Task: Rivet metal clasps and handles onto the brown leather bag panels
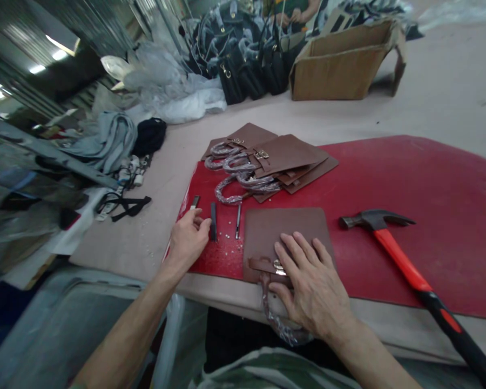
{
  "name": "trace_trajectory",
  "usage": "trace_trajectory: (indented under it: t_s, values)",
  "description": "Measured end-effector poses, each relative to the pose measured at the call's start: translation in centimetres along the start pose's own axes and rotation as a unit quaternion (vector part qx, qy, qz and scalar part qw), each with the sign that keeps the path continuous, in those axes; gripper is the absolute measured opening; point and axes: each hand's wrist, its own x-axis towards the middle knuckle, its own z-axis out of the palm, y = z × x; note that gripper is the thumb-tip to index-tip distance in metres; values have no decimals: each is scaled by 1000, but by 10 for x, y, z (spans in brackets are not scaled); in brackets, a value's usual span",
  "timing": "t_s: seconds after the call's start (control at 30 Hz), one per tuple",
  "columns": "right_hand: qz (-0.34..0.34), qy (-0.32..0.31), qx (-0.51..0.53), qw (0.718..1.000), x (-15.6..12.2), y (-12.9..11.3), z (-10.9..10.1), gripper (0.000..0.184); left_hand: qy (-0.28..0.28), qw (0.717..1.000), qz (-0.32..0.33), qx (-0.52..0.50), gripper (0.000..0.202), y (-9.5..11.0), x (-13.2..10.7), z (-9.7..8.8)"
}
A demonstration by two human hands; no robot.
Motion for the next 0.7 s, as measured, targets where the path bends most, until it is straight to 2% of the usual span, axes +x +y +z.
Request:
trace_trajectory:
  t_s: [0.1, 0.17, 0.27, 0.37, 0.5, 0.6, 0.7]
  values:
    - [7, -7, -2, 1000, 0, -2, -2, 56, 33, 992, 31, 118, 33, -5, 7, -11]
    - [12, -18, 0, 1000, 1, -3, -4, 57, 26, 985, 16, 171, 35, -19, 13, -19]
    - [12, -19, 5, 1000, 1, -4, -5, 57, -51, 975, -40, 214, 44, -43, 29, -27]
    - [11, 11, 13, 1000, 0, -2, -1, 55, -143, 966, -79, 199, 40, -53, 45, -34]
    - [6, 46, 27, 999, 2, -1, 4, 53, -184, 956, -95, 208, 31, -45, 66, -36]
    - [14, 28, 23, 999, 2, -3, -1, 56, -241, 941, -99, 214, 31, -36, 79, -35]
    - [20, -6, 10, 1000, 2, -5, -7, 58, -287, 934, -119, 174, 28, -39, 85, -35]
